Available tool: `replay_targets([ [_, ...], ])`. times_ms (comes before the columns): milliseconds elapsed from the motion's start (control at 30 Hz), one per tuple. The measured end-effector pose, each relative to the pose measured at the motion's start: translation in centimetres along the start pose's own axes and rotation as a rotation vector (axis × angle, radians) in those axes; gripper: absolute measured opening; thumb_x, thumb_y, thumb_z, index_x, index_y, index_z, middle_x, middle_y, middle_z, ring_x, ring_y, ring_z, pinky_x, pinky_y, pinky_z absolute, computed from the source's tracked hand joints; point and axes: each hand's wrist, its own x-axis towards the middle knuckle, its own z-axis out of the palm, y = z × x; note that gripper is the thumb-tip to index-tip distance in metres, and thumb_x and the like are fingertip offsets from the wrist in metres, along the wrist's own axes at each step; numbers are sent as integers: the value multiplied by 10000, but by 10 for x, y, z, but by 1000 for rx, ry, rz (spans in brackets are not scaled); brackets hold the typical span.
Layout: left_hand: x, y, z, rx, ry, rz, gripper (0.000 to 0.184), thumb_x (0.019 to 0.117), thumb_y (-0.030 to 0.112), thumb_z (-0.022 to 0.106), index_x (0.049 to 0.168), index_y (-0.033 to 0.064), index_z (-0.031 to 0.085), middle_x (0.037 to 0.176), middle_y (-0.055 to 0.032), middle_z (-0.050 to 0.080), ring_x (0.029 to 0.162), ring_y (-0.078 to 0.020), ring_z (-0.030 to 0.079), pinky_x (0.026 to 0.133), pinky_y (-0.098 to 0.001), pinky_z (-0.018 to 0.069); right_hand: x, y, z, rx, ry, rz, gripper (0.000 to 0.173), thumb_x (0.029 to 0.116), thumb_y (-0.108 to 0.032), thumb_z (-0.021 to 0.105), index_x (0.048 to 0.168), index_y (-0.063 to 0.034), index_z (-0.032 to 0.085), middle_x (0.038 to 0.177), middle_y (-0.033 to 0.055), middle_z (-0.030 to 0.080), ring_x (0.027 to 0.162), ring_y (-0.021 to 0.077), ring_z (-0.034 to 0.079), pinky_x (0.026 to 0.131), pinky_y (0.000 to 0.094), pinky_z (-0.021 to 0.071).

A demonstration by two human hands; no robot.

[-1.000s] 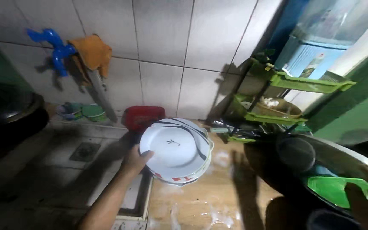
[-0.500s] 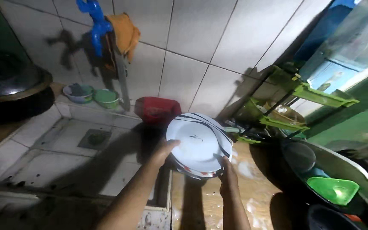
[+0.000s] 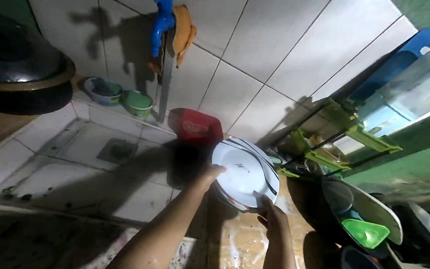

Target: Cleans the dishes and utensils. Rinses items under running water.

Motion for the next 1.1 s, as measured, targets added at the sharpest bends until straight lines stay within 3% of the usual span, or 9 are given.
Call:
replay_targets([
  [67,0,0,-1,-10,5,1,643,903,109,735,1463,-7,442,1366,-257,561,1278,-367,535,1057,-548,443,-7,-1,3,29,19,0,398,1054,-331,588,1132,60,589,857,121,632,731,161,600,658,322,501],
  [300,-7,-1,-15,-73,-17,-33,444,915,128,712,1304,-41,581,1279,-254,597,1198,-358,563,1004,-548,466,-30,0,19,393,53,-166,252,1050,-140,572,1168,60,476,761,98,614,559,130,647,549,291,600],
  [500,-25,4,-51,-244,6,1,514,935,127,709,1399,11,522,1335,-225,580,1227,-330,560,1019,-527,471,-61,-23,33,260,30,-325,301,1020,-146,618,1190,59,476,838,101,616,634,123,656,587,288,593],
  [600,-33,7,-82,-378,5,-65,443,968,154,670,1373,32,537,1279,-187,600,1139,-284,591,955,-479,509,-80,-35,49,102,19,-415,336,1010,-196,650,1150,80,519,862,114,619,687,130,646,635,310,576],
  [667,-45,11,-109,-420,11,-138,408,996,196,627,1366,52,533,1241,-167,610,1087,-264,608,918,-459,526,-95,-39,68,91,-27,-397,367,1021,-212,640,1200,77,500,882,128,623,688,151,650,634,328,576],
  [800,-67,1,-178,-405,175,-83,374,980,147,621,1336,54,550,1207,-150,630,1065,-256,631,891,-464,549,-118,-22,121,199,-267,-305,475,1000,-186,672,1341,61,451,946,179,666,729,224,693,663,399,616],
  [867,-78,-6,-216,-353,307,-42,331,982,127,617,1301,57,564,1155,-139,643,1003,-242,644,835,-448,560,-133,-12,152,244,-399,-212,441,981,-139,693,1301,70,473,919,178,681,718,224,707,659,378,626],
  [933,-83,-20,-257,-305,413,-43,357,989,137,619,1329,48,552,1199,-155,630,1039,-256,630,864,-464,545,-149,-6,183,292,-530,-70,368,987,-88,679,1247,91,490,908,182,688,729,217,719,671,351,629],
  [1100,-90,-50,-319,-212,629,-104,448,961,141,644,1377,46,510,1287,-166,582,1087,-250,600,876,-446,536,-157,23,241,330,-780,175,410,1014,-180,660,1277,76,478,920,159,679,762,199,704,714,346,616],
])
